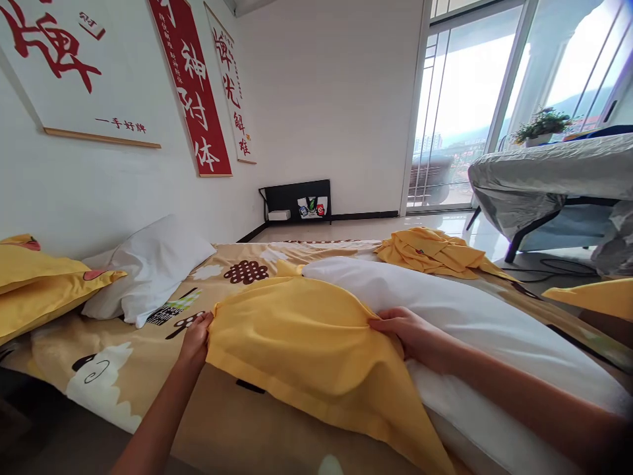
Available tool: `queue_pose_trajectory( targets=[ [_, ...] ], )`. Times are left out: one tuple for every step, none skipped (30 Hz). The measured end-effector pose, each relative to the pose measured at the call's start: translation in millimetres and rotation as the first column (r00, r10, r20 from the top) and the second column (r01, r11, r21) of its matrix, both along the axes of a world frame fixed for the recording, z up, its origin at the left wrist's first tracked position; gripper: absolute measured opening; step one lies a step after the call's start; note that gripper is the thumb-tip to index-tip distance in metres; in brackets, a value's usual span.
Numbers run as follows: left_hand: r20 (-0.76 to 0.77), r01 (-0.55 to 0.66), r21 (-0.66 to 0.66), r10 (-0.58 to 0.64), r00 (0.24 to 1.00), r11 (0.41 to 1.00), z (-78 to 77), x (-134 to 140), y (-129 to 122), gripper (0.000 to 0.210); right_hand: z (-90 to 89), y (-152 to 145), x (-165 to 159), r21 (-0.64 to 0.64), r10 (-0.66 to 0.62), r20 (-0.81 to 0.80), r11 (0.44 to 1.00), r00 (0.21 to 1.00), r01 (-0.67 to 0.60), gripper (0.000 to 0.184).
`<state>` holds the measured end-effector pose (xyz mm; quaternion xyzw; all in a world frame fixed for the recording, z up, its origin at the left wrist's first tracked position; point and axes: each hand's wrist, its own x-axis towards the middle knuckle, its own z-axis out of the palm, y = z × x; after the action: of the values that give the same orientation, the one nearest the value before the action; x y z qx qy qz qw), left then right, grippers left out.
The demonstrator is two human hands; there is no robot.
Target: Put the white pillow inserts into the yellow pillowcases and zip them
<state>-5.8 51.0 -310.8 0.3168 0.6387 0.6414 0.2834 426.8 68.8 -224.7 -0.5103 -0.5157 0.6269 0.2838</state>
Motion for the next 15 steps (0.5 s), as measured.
queue_pose_trajectory(
  targets=[
    [-0.047, 0.0, 0.008, 0.0, 0.999, 1.0, 3.7, 2.1, -0.9, 0.044, 2.9, 0.5, 1.7, 0.015, -0.007, 0.031, 1.0, 0.999, 0.007, 0.023],
    [-0.109, -0.002, 0.009, 0.003, 0.994, 1.0, 6.4, 3.6, -2.5, 0.045, 7.4, 0.7, 3.8, 0.047, -0.02, 0.036, 0.999, 0.999, 0.018, 0.024],
    [-0.183, -0.006, 0.002, 0.007, 0.983, 1.0, 7.9, 4.4, -4.6, 0.045, 12.6, 0.9, 6.2, 0.089, -0.041, 0.017, 0.995, 0.999, 0.039, 0.026],
    [-0.258, -0.015, -0.008, 0.013, 0.966, 1.0, 8.1, 4.4, -7.2, 0.043, 17.2, 1.1, 8.6, 0.13, -0.066, -0.016, 0.989, 0.998, 0.068, 0.027],
    [-0.335, -0.023, -0.025, 0.013, 0.942, 0.999, 6.9, 3.9, -10.0, 0.041, 20.4, 1.3, 10.8, 0.163, -0.088, -0.049, 0.982, 0.995, 0.095, 0.029],
    [-0.408, -0.023, -0.052, 0.0, 0.913, 0.998, 4.7, 2.8, -13.0, 0.039, 21.3, 1.7, 12.4, 0.177, -0.1, -0.067, 0.978, 0.993, 0.111, 0.03],
    [-0.471, -0.014, -0.092, -0.031, 0.882, 0.996, 1.6, 1.5, -16.0, 0.038, 19.7, 2.1, 13.4, 0.17, -0.1, -0.061, 0.979, 0.993, 0.109, 0.032],
    [-0.521, 0.004, -0.142, -0.078, 0.85, 0.99, -1.8, 0.1, -19.0, 0.036, 16.1, 2.4, 13.7, 0.143, -0.079, -0.034, 0.986, 0.996, 0.084, 0.033],
    [-0.556, 0.025, -0.201, -0.136, 0.82, 0.979, -5.2, -1.4, -22.0, 0.035, 11.3, 2.6, 13.4, 0.108, -0.031, 0.006, 0.994, 1.0, 0.03, 0.033],
    [-0.578, 0.048, -0.263, -0.197, 0.792, 0.964, -7.9, -2.8, -25.0, 0.034, 6.4, 2.5, 12.8, 0.078, 0.039, 0.054, 0.996, 0.998, -0.043, 0.031],
    [-0.59, 0.068, -0.32, -0.255, 0.766, 0.945, -9.5, -4.2, -27.8, 0.032, 2.4, 1.9, 12.0, 0.07, 0.114, 0.112, 0.99, 0.987, -0.122, 0.029],
    [-0.595, 0.084, -0.369, -0.304, 0.744, 0.926, -9.8, -5.4, -30.3, 0.03, 0.1, 0.7, 11.1, 0.102, 0.168, 0.194, 0.976, 0.967, -0.19, 0.026],
    [-0.597, 0.096, -0.407, -0.344, 0.725, 0.908, -8.5, -6.5, -32.0, 0.029, -0.2, -1.4, 10.3, 0.177, 0.184, 0.308, 0.953, 0.933, -0.247, 0.023],
    [-0.597, 0.106, -0.438, -0.376, 0.709, 0.893, -5.5, -7.4, -32.7, 0.028, 1.4, -4.3, 9.4, 0.288, 0.145, 0.444, 0.911, 0.884, -0.294, 0.022],
    [-0.598, 0.11, -0.458, -0.398, 0.696, 0.882, -1.2, -7.9, -31.9, 0.028, 4.5, -8.0, 8.3, 0.407, 0.047, 0.578, 0.849, 0.815, -0.337, 0.023]
  ],
)
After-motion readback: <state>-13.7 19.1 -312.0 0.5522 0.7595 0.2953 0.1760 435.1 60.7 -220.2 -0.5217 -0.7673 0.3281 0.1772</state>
